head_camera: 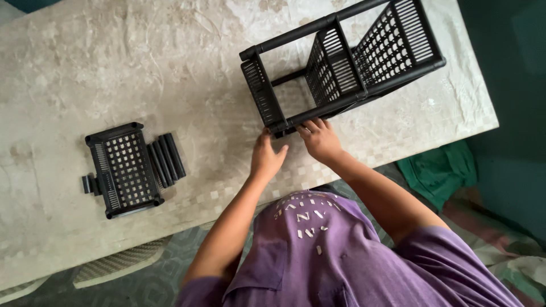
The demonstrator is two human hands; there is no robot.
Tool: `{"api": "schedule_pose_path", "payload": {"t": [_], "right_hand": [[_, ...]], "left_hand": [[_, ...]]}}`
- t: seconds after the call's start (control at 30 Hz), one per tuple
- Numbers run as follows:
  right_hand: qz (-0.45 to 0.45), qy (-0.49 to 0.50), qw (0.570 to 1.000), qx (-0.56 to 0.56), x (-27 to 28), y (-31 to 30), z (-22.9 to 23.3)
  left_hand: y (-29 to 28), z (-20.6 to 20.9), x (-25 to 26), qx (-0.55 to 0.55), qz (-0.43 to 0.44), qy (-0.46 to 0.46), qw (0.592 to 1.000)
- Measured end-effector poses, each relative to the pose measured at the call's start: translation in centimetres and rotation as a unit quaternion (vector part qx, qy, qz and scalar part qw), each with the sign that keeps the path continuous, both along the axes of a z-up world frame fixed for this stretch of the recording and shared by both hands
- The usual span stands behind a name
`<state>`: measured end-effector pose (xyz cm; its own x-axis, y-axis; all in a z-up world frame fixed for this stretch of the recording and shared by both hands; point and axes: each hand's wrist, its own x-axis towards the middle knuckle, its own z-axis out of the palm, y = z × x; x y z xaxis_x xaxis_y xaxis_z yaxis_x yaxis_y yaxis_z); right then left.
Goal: The person disassembles a black plastic crate on a table by hand, removing cylindrical connectors and separating the crate into individual panels and rods. The components are placed on the table as they are removed.
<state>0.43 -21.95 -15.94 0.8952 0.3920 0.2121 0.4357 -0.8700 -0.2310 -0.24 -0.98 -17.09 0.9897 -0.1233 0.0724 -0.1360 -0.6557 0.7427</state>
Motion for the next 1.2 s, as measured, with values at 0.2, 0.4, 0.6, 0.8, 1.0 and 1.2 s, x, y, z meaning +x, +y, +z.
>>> {"api": "schedule_pose_path", "payload": {"t": [0.2,0.4,0.6,0.8,1.0,1.2], "right_hand": [[-0.019,0.089,0.992,-0.085,2.2,0.0,-4.3],[-0.026,0.097,0.989,-0.106,2.8,0.3,-4.2],[-0.036,0.105,0.992,-0.068,2.9,0.1,-4.3],[-0.024,0.064,0.997,-0.024,2.8,-0.2,-5.6],[-0.033,0.124,0.992,-0.016,3.1,-0.5,-5.6],[0.002,0.064,0.998,0.018,2.7,-0.5,-4.4]], "left_hand": [[-2.3,-0.8,1.3,-0.019,0.105,0.053,0.993],[-2.5,0.0,1.7,-0.009,0.115,0.056,0.992],[-2.7,-0.5,1.6,0.017,0.104,0.028,0.994],[-3.0,0.5,1.3,0.004,0.124,0.055,0.991],[-3.2,1.4,1.3,-0.001,0.118,0.017,0.993],[-3.3,1.3,1.2,0.002,0.123,0.031,0.992]]}}
